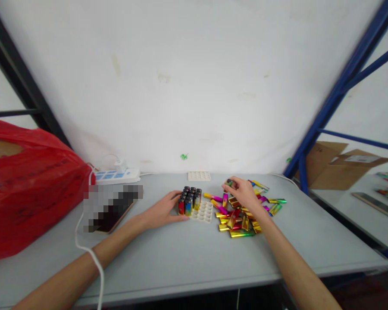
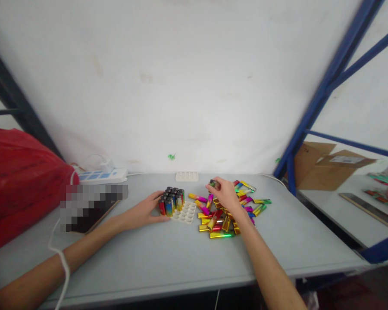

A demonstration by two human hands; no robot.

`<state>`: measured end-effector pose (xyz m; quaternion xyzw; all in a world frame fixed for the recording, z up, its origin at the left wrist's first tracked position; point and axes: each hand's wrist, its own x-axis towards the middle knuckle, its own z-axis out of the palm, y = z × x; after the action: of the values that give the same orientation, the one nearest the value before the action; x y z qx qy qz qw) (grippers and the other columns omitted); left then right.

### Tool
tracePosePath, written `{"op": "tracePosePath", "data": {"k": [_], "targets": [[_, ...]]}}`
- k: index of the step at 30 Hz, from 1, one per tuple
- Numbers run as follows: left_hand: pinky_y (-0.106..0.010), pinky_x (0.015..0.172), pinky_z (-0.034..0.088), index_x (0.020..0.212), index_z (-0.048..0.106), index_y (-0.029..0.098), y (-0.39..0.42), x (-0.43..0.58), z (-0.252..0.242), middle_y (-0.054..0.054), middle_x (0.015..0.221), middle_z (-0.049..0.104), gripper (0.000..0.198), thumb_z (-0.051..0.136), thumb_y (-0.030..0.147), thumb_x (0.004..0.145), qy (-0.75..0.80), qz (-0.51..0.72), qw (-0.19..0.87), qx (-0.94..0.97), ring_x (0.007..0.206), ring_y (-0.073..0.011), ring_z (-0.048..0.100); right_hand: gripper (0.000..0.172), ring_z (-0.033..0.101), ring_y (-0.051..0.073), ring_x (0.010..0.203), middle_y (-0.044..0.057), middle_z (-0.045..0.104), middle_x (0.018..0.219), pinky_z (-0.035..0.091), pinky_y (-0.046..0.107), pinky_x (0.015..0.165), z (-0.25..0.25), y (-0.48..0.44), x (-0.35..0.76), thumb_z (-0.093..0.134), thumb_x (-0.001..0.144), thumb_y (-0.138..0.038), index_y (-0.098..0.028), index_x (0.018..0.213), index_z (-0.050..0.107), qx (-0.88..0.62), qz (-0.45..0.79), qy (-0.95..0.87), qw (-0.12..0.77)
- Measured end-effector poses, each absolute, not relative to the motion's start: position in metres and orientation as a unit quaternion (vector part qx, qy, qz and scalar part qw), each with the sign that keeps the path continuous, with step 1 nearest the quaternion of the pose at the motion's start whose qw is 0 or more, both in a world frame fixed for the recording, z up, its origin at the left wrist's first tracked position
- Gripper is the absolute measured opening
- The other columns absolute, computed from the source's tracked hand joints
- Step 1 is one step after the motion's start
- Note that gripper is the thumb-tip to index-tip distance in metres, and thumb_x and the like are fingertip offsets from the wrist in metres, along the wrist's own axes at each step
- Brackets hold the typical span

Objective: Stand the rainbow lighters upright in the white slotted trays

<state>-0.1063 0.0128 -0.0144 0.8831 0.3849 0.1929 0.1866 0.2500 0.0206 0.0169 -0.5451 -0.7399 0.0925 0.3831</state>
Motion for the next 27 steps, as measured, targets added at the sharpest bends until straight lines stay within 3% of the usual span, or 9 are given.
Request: {"op": "tracePosePath", "data": {"k": [3,7,11,13,18,24,27], "targets": [[-0.054,0.127,0.041,0.149,0.057,0.024,0.014,-0.107,-0.016,-0.017,0.158,0.054,0.078,0.075,0.069,0.088,0.378,0.197,0.179,0.887,0.147,-0.0383,0.052,0.063,0.049,0.017,0.06,-0.002,0.051,0.06,0.039,0.03,0.059,0.015,0.021,0.241,0.051,0.093,-0.081,-0.023,0.067,0.052,-0.529,0.149,-0.72,0.424],[-0.054,0.127,0.041,0.149,0.059,0.024,0.015,-0.107,-0.017,-0.017,0.157,0.055,0.079,0.077,0.068,0.087,0.378,0.201,0.179,0.886,0.147,-0.0392,0.053,0.057,0.058,0.017,0.062,-0.002,0.059,0.069,0.047,0.029,0.059,0.015,0.013,0.227,0.042,0.098,-0.077,-0.023,0.087,0.055,-0.473,0.333,-0.691,0.433],[-0.055,0.128,0.041,0.146,0.061,0.02,0.014,-0.106,-0.016,-0.019,0.157,0.055,0.079,0.077,0.069,0.085,0.388,0.201,0.189,0.879,0.146,-0.0404,0.053,0.054,0.043,0.013,0.049,-0.009,0.043,0.063,0.04,0.025,0.05,0.013,0.008,0.213,0.046,0.094,-0.079,-0.025,0.098,0.052,-0.447,0.431,-0.654,0.432],[-0.053,0.128,0.041,0.146,0.061,0.02,0.013,-0.106,-0.015,-0.019,0.157,0.054,0.079,0.077,0.069,0.086,0.387,0.199,0.189,0.88,0.147,-0.0395,0.052,0.055,0.035,0.012,0.05,-0.01,0.035,0.06,0.034,0.025,0.049,0.01,0.009,0.208,0.047,0.094,-0.08,-0.026,0.087,0.049,-0.464,0.397,-0.655,0.446],[-0.053,0.129,0.039,0.147,0.059,0.02,0.012,-0.106,-0.014,-0.018,0.158,0.053,0.079,0.075,0.069,0.088,0.382,0.193,0.185,0.885,0.148,-0.0375,0.051,0.06,0.034,0.013,0.056,-0.006,0.03,0.057,0.026,0.028,0.055,0.003,0.01,0.2,0.048,0.097,-0.072,-0.026,0.062,0.033,-0.517,0.229,-0.688,0.455],[-0.054,0.128,0.039,0.146,0.06,0.018,0.012,-0.106,-0.015,-0.019,0.158,0.054,0.074,0.078,0.063,0.089,0.375,0.206,0.187,0.885,0.146,-0.0395,0.052,0.047,0.04,0.014,0.055,-0.003,0.038,0.054,0.025,0.03,0.057,0.002,0.007,0.193,0.046,0.094,-0.053,-0.026,0.058,0.034,-0.539,0.169,-0.697,0.44],[-0.055,0.128,0.04,0.145,0.061,0.018,0.012,-0.106,-0.014,-0.019,0.157,0.055,0.075,0.077,0.065,0.089,0.372,0.206,0.186,0.886,0.146,-0.039,0.053,0.046,0.045,0.015,0.057,-0.003,0.044,0.056,0.029,0.029,0.058,0.004,0.005,0.192,0.046,0.098,-0.053,-0.025,0.062,0.038,-0.526,0.159,-0.71,0.441]]}}
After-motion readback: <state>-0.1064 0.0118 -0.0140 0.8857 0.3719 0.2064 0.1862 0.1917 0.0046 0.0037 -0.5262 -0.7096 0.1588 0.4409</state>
